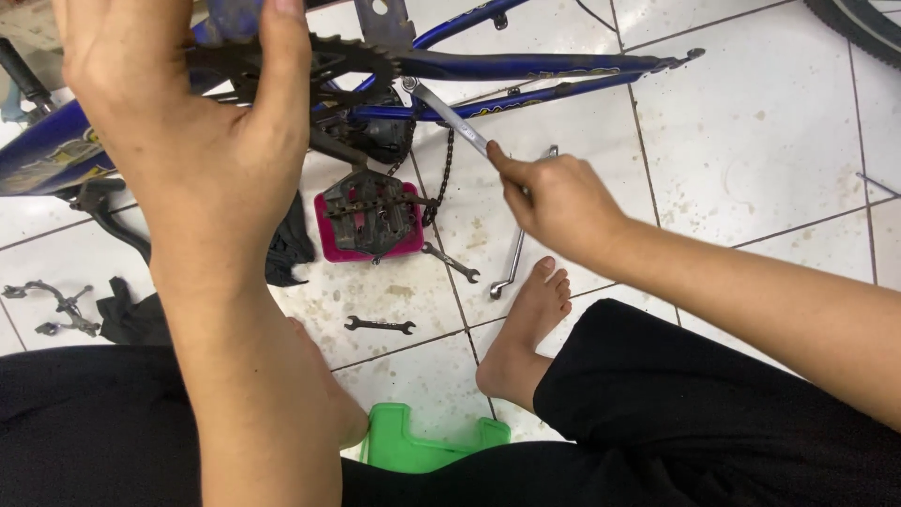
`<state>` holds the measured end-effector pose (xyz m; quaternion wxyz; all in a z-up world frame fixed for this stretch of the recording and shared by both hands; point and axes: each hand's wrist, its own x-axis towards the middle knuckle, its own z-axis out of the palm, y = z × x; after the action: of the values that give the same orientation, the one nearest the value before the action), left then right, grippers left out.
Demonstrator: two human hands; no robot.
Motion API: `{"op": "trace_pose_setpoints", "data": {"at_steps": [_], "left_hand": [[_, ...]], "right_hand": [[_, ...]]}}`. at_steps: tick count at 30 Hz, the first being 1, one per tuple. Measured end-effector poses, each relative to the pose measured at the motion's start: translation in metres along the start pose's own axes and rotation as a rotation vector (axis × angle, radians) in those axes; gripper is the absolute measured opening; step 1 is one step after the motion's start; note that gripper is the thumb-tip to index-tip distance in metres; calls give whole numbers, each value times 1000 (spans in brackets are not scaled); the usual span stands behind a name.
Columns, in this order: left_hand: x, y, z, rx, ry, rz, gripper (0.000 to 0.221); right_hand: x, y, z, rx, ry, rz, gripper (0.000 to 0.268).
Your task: Adjusting and repairing a bicycle crankset and chain using various wrenches and hand tools.
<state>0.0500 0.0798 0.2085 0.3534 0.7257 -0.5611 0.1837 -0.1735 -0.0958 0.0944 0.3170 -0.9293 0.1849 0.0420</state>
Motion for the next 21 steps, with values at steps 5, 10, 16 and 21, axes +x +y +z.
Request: {"op": "trace_pose_setpoints", "data": {"at_steps": [5,10,16,21], "left_hand": [[-3,-3,2,-41,4,-40,22],[-1,-2,3,-52,49,-26,18],[2,0,0,-55,38,-36,16],[13,19,-9,1,105,7,14]], "right_hand": [[9,7,-20,-200,-58,-11,48],[32,40,-43,-325,-7,12,45],[23,29,-36,-351,-72,-41,38],[-4,-24,-9,121,-34,2,46]]}}
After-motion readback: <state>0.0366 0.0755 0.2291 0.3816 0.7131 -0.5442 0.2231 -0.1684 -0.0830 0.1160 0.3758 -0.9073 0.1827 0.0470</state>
